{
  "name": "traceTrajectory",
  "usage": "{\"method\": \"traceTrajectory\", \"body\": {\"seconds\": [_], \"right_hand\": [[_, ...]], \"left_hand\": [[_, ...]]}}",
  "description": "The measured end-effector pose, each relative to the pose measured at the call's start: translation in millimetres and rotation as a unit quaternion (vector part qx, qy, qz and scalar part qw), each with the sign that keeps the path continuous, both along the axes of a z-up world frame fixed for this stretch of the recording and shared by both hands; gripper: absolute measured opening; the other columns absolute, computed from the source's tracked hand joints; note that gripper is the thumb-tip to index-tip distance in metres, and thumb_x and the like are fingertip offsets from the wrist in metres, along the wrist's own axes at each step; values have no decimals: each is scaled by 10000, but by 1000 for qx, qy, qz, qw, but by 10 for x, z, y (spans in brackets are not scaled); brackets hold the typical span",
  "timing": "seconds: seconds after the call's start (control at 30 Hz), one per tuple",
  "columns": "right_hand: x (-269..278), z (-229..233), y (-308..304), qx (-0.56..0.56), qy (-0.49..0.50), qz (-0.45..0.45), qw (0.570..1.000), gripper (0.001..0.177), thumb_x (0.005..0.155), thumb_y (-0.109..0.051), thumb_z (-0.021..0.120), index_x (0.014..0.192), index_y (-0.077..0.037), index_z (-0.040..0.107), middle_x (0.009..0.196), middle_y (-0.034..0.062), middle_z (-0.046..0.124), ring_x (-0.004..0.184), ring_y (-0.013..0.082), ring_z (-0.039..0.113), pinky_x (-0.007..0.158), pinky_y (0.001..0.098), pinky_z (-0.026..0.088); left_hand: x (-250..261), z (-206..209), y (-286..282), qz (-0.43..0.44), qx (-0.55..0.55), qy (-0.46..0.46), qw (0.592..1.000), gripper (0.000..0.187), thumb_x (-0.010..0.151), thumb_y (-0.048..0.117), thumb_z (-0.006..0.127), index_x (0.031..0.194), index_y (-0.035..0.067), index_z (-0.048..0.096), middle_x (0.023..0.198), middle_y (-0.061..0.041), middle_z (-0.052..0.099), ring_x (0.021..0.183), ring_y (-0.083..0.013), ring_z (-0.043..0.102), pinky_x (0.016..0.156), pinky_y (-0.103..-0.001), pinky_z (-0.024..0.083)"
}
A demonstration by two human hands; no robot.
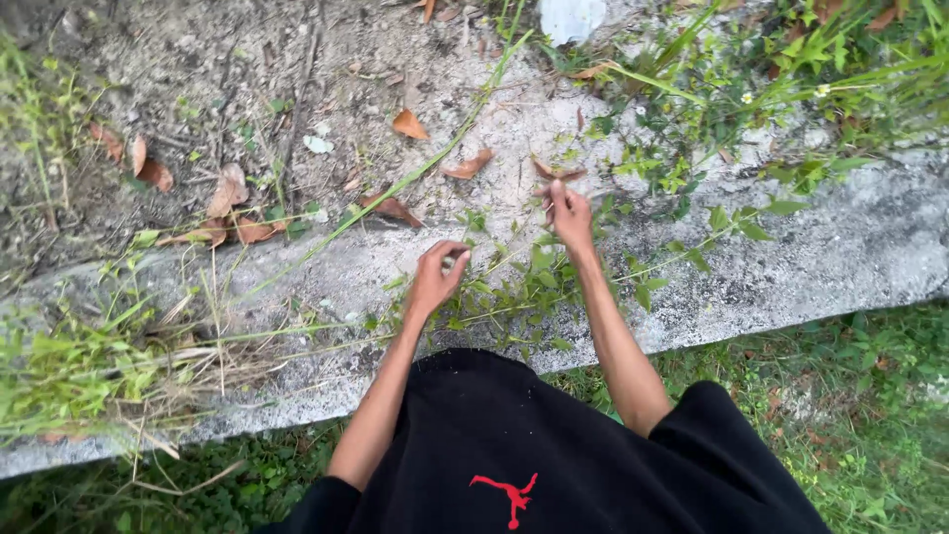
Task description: Removing weeds and dry leaves from a concrete edge in a garden area.
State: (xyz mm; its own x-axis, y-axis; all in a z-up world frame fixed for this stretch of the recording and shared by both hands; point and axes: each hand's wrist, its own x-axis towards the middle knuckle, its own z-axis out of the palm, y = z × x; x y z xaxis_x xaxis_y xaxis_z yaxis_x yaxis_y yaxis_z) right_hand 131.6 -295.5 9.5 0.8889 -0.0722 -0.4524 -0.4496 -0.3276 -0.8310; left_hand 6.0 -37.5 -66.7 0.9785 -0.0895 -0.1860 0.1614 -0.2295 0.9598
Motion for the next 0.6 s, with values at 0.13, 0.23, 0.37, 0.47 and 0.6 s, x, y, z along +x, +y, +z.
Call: {"method": "traceTrajectory", "body": {"seconds": [0.13, 0.23, 0.37, 0.47, 0.6], "right_hand": [[-419, 176, 415, 25, -32, 95, 995, 428, 1115, -345, 468, 1139, -57, 784, 897, 45, 642, 769, 113, 565, 695, 282, 476], [-599, 224, 680, 75, -90, 171, 978, 381, 1106, -307, 493, 1194, -56, 765, 1022, 52, 683, 912, 120, 615, 820, 274, 501], [-683, 164, 964, 99, -129, 237, 958, 291, 1103, -257, 558, 1183, -59, 757, 1114, 70, 692, 972, 141, 622, 858, 293, 506], [-681, 445, 1179, 57, -132, 271, 952, 292, 1039, -246, 642, 1262, -77, 722, 1112, 89, 680, 934, 150, 627, 832, 304, 520], [-615, 616, 1169, -14, -87, 233, 968, 420, 948, -265, 711, 1339, -121, 661, 1194, 94, 658, 910, 160, 653, 797, 324, 560]], "left_hand": [[228, 636, -130, 33, 10, -29, 999, 282, 928, 201, 709, 1197, 117, 708, 1242, -123, 694, 904, -186, 713, 666, -308, 616], [207, 967, -100, 51, 22, -37, 998, 292, 914, 183, 762, 1196, 112, 736, 1142, -104, 733, 878, -159, 715, 663, -284, 598], [-17, 1099, 200, 115, 45, -73, 990, 189, 899, 118, 782, 1069, 37, 762, 983, -98, 760, 739, -130, 677, 700, -287, 543], [-271, 1041, 592, 179, 42, -43, 982, 124, 918, 133, 762, 1012, 54, 782, 880, -65, 775, 708, -110, 671, 651, -274, 530], [-788, 708, 1409, 351, 89, -56, 931, 153, 930, 149, 729, 1044, 65, 785, 904, -54, 776, 712, -110, 656, 645, -266, 533]]}}
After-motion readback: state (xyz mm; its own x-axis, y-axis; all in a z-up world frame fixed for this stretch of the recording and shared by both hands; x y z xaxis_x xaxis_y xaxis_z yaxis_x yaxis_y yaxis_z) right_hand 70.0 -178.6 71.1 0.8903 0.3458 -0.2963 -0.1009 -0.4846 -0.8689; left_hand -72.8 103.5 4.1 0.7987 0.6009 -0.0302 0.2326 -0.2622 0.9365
